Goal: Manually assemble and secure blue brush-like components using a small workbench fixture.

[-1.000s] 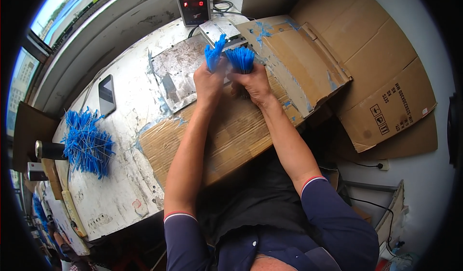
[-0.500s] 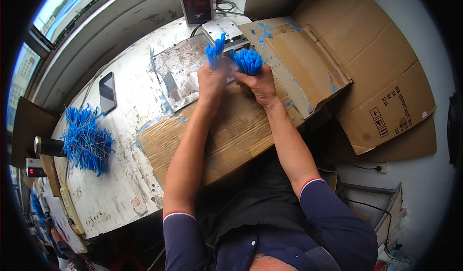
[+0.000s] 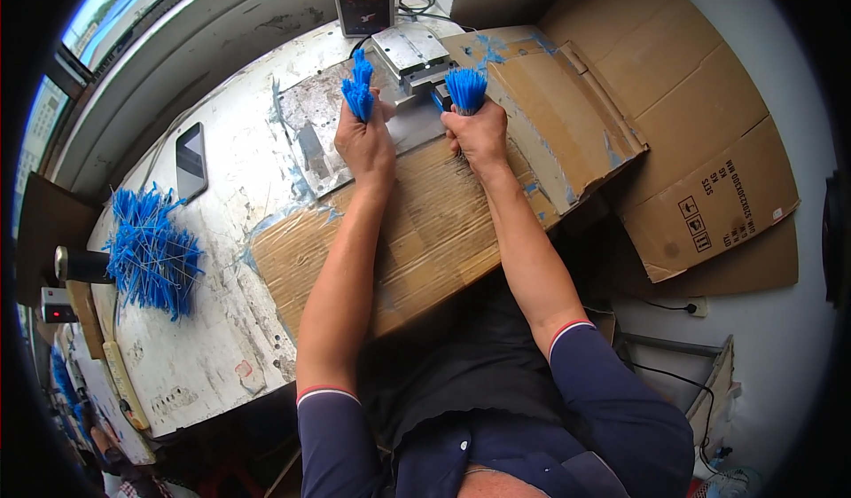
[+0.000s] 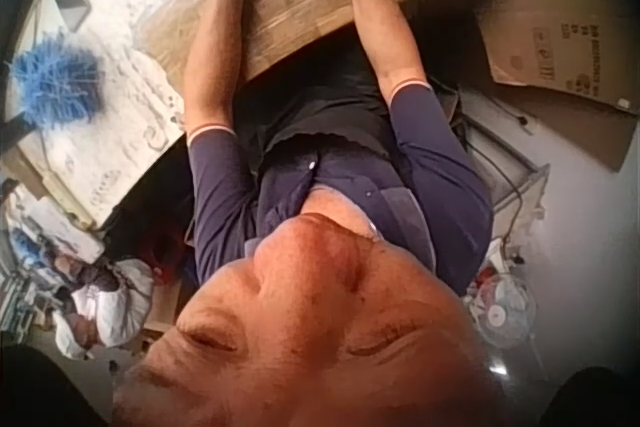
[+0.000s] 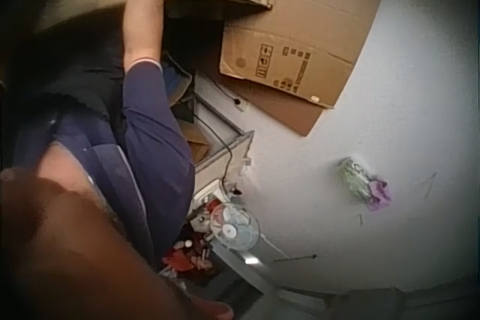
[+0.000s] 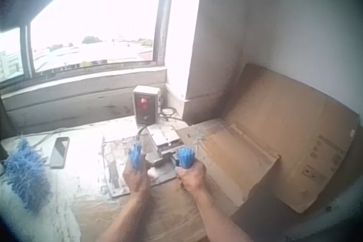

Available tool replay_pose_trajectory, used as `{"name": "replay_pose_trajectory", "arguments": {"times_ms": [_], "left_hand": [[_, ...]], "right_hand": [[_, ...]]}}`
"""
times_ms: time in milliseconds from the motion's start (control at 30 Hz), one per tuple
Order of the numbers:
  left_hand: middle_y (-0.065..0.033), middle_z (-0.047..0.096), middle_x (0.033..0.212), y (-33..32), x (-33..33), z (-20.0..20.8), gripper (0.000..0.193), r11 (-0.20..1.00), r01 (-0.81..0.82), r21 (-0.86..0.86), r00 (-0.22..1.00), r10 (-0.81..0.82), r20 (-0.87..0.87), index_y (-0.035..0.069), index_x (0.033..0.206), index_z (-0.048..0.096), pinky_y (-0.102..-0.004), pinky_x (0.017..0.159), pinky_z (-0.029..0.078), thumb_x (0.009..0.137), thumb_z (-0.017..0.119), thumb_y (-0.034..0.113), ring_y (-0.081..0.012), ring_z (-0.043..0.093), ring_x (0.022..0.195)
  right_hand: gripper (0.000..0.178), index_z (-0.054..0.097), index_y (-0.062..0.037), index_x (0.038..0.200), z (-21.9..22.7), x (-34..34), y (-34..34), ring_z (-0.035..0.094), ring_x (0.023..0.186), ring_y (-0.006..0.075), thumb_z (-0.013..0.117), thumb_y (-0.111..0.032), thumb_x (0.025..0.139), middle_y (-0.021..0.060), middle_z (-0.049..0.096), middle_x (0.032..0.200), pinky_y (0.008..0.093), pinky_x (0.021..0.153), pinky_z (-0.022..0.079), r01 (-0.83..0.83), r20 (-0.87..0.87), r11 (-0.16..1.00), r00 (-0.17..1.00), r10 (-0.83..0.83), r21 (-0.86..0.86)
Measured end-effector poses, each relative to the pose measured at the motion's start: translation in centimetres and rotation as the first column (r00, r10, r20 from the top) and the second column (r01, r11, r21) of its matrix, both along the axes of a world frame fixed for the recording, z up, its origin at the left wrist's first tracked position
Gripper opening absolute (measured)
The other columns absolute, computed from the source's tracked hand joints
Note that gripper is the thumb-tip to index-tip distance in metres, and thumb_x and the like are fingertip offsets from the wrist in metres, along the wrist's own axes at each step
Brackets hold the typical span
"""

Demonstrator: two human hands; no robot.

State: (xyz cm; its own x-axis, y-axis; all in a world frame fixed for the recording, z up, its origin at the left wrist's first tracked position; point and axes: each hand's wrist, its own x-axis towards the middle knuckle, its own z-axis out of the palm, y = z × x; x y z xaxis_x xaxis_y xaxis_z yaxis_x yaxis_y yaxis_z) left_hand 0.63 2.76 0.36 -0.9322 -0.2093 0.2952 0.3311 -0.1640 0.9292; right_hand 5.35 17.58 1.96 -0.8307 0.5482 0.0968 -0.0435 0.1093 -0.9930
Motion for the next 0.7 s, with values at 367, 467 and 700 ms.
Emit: {"name": "replay_pose_trajectory", "arguments": {"times_ms": [367,467,700], "left_hand": [[-0.0105,0.071,0.083,-0.4,0.0,0.0,0.015,0.795,-0.324,-0.513,0.936,0.191,-0.294,0.009,0.104,0.068,-0.0409,0.075,0.049,0.090,0.064,0.006,-0.0315,0.068,0.081],[-0.0155,0.067,0.083,-0.2,0.5,0.0,0.022,0.730,-0.347,-0.589,0.915,0.127,-0.382,0.012,0.107,0.068,-0.0494,0.076,0.046,0.086,0.067,0.008,-0.0400,0.063,0.083],[-0.0163,0.068,0.086,0.1,1.1,0.1,0.023,0.631,-0.228,-0.741,0.946,-0.037,-0.322,0.011,0.107,0.067,-0.0500,0.075,0.049,0.086,0.061,0.005,-0.0377,0.066,0.084]], "right_hand": [[0.009,0.064,0.0001,0.076,-0.2,-0.3,-0.1,0.061,0.048,0.0143,0.073,-0.003,0.078,0.0065,0.064,0.063,0.0285,0.040,0.049,0.045,-0.057,0.999,0.997,-0.046,-0.022],[0.011,0.066,-0.0001,0.080,0.1,0.2,0.3,0.062,0.051,0.0137,0.075,-0.005,0.079,0.0062,0.066,0.068,0.0272,0.042,0.050,-0.008,-0.081,0.990,0.997,-0.003,-0.138],[0.013,0.069,0.0002,0.090,0.7,1.3,0.1,0.063,0.056,0.0142,0.075,-0.005,0.080,0.0069,0.068,0.077,0.0263,0.044,0.051,-0.071,-0.185,0.930,0.983,0.004,-0.360]]}}
